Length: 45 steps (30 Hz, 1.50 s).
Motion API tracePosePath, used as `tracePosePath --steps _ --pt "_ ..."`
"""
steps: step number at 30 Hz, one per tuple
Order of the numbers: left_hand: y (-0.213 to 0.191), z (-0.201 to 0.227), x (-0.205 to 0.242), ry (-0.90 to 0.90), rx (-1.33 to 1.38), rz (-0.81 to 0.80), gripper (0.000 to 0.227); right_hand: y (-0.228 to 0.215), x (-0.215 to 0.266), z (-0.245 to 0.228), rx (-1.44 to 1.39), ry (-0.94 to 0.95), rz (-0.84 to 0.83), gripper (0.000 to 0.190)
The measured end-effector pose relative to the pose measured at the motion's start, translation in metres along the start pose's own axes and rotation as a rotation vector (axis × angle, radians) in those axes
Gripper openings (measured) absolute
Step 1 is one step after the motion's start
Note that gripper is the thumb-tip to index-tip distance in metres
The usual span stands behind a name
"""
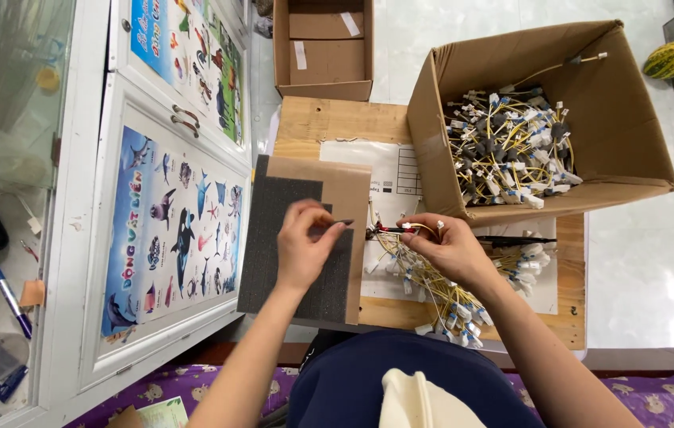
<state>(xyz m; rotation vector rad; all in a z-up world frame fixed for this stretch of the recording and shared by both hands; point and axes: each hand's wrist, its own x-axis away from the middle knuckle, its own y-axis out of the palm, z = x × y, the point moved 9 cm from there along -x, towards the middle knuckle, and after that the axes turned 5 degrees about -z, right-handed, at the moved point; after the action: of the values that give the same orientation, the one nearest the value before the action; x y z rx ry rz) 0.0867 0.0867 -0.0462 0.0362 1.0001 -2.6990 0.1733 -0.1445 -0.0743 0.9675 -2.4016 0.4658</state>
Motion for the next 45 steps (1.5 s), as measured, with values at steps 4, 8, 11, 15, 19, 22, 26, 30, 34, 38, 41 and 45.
tracePosePath --steps 4,8,11,15,19,22,26,30,34,38,41,45 --pt "0.033 -0.015 0.038 -0.427 0.898 0.009 0.024 -0.005 -0.002 0.005 -0.018 -0.053 0.047 0.031" --pt "0.078 0.019 0.064 -0.765 1.534 0.133 0.031 -0.005 -0.008 0.012 -0.03 -0.085 0.052 0.031" --pt "0.117 0.025 0.072 -0.813 1.698 0.105 0.023 -0.003 -0.009 0.012 -0.078 -0.131 0.036 0.03" --pt "0.145 0.026 0.07 -0.779 1.809 0.095 0.014 -0.006 -0.011 0.014 -0.085 -0.163 0.04 0.029" --pt "0.148 0.028 0.068 -0.782 1.792 0.144 0.014 -0.004 -0.008 0.013 -0.11 -0.118 0.015 0.029" --pt "0.148 0.027 0.066 -0.801 1.721 0.179 0.012 -0.003 -0.004 0.003 -0.06 -0.125 0.013 0.029" --pt "0.147 0.025 0.057 -0.828 1.635 0.241 0.024 -0.002 -0.007 0.006 -0.135 -0.154 -0.016 0.03" --pt "0.123 0.034 0.051 -0.891 1.298 0.234 0.04 0.001 -0.006 0.003 -0.222 -0.148 -0.116 0.033" --pt "0.126 0.016 0.064 -0.925 1.175 -0.004 0.048 -0.005 0.002 -0.014 -0.117 -0.17 -0.068 0.037" --pt "0.109 0.039 0.058 -0.75 1.346 -0.233 0.073 -0.011 0.013 -0.025 0.064 -0.253 0.093 0.023" --pt "0.088 0.06 0.049 -0.703 1.419 -0.325 0.086 -0.012 0.016 -0.034 0.03 -0.299 0.121 0.018" --pt "0.072 0.078 0.045 -0.618 1.513 -0.6 0.101 -0.013 0.017 -0.039 -0.157 -0.322 0.065 0.014"
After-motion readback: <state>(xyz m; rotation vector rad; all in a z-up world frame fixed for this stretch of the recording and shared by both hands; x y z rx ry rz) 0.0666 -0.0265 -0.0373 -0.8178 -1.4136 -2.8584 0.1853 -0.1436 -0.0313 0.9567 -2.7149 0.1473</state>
